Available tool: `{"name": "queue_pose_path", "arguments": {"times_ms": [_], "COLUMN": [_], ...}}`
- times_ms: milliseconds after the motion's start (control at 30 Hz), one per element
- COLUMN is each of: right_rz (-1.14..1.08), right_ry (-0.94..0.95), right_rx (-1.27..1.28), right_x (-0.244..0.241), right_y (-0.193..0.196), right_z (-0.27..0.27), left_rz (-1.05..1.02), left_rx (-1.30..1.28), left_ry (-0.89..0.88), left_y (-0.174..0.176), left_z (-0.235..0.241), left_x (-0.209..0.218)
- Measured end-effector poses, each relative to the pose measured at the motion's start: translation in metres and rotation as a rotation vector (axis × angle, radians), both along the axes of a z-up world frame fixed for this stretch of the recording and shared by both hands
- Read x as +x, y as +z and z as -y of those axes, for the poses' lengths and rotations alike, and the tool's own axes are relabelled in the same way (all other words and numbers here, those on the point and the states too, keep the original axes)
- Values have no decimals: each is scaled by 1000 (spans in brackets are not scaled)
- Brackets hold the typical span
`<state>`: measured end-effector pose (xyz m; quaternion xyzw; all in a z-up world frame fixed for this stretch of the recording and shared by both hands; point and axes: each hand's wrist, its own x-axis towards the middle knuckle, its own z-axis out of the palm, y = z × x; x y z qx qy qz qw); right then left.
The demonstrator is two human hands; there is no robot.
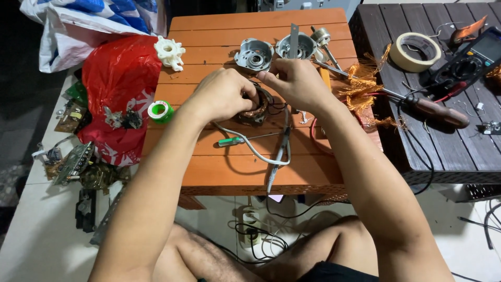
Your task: The person sits at a small table and works on a disassembled motor or fan assembly. They manipulate wires and components with their hands, occasionally using a soldering iron and pliers. Tools and parts are scattered on the table and floor.
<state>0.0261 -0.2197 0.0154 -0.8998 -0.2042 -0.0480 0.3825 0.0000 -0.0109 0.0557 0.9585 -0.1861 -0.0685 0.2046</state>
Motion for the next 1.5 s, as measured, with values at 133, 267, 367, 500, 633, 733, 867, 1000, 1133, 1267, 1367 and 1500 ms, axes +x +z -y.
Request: {"name": "queue_pose_path", "arguments": {"times_ms": [133,267,367,500,633,733,867,1000,1133,1267,1367,1500], "right_rz": [-1,3,9,32,85,25,391,553,499,489,428,343], "right_ry": [1,-6,-12,-10,8,80,268,219,122,95,100,96], "right_rx": [14,9,-13,-23,-2,14,-174,-318,-259,-174,-92,-26], "right_x": [1,1,-2,-3,-14,-28,-28,-44,-46,-47,-53,-55], "right_y": [0,1,2,3,15,36,30,9,-13,-20,-16,-12], "right_z": [0,0,0,0,0,2,7,6,5,6,9,8], "left_rz": [-6,-36,-52,-69,-59,-81,-169,-113,-189,-170,-155,-157], "left_rx": [13,-28,-33,-48,-79,-36,-201,-281,-230,-185,-155,-140], "left_ry": [-4,5,11,18,0,12,77,-30,-7,-13,-32,-38], "left_y": [-1,0,1,2,-9,-7,-9,-39,-19,-27,-27,-25], "left_z": [1,0,0,0,1,2,-1,-10,-7,-8,-8,-7], "left_x": [2,2,1,-3,5,2,-2,23,10,19,23,21]}}
